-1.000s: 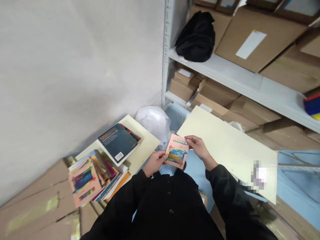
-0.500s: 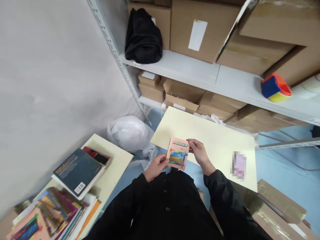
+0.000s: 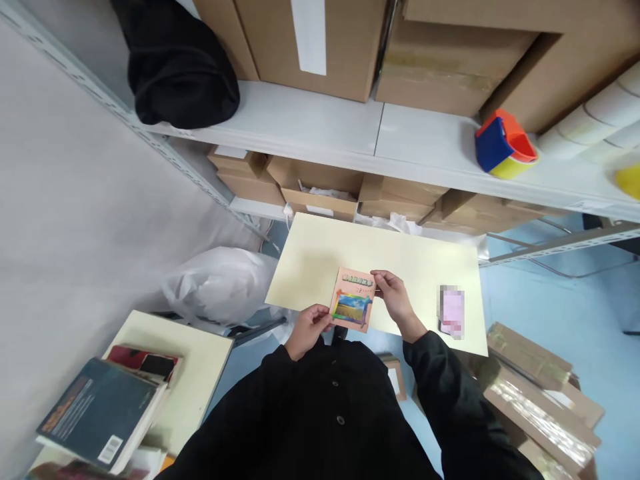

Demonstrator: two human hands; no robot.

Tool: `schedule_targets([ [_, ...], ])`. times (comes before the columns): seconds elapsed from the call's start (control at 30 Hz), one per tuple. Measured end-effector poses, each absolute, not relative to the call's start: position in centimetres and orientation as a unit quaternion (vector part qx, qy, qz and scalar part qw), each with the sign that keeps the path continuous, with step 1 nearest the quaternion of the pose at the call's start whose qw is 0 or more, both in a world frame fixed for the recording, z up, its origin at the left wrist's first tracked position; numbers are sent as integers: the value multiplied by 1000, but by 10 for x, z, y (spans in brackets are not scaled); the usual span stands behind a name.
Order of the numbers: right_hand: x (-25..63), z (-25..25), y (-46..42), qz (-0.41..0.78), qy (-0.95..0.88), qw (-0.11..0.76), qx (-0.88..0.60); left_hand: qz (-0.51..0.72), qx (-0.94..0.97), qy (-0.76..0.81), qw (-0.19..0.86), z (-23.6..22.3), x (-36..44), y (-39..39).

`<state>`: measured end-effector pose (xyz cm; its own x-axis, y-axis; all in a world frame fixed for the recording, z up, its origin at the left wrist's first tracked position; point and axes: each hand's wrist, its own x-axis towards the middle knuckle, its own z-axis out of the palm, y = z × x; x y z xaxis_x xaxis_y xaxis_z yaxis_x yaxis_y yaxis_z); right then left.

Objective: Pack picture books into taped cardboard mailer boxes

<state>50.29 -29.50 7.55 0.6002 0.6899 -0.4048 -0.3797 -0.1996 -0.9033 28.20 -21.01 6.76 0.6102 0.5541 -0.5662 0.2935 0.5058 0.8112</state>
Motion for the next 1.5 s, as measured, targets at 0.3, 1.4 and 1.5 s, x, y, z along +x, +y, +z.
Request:
schedule_targets([
  [0.3,509,81,-291,397,-91,638,-653,57,469,400,785,63,298,-177],
  [1.4,558,103,-278,449,-156,580,-661,78,511,363,775,71,325,-167],
  [1.5,561,100,-284,447,-128,612,-640,63,521,352,775,66,326,-168],
])
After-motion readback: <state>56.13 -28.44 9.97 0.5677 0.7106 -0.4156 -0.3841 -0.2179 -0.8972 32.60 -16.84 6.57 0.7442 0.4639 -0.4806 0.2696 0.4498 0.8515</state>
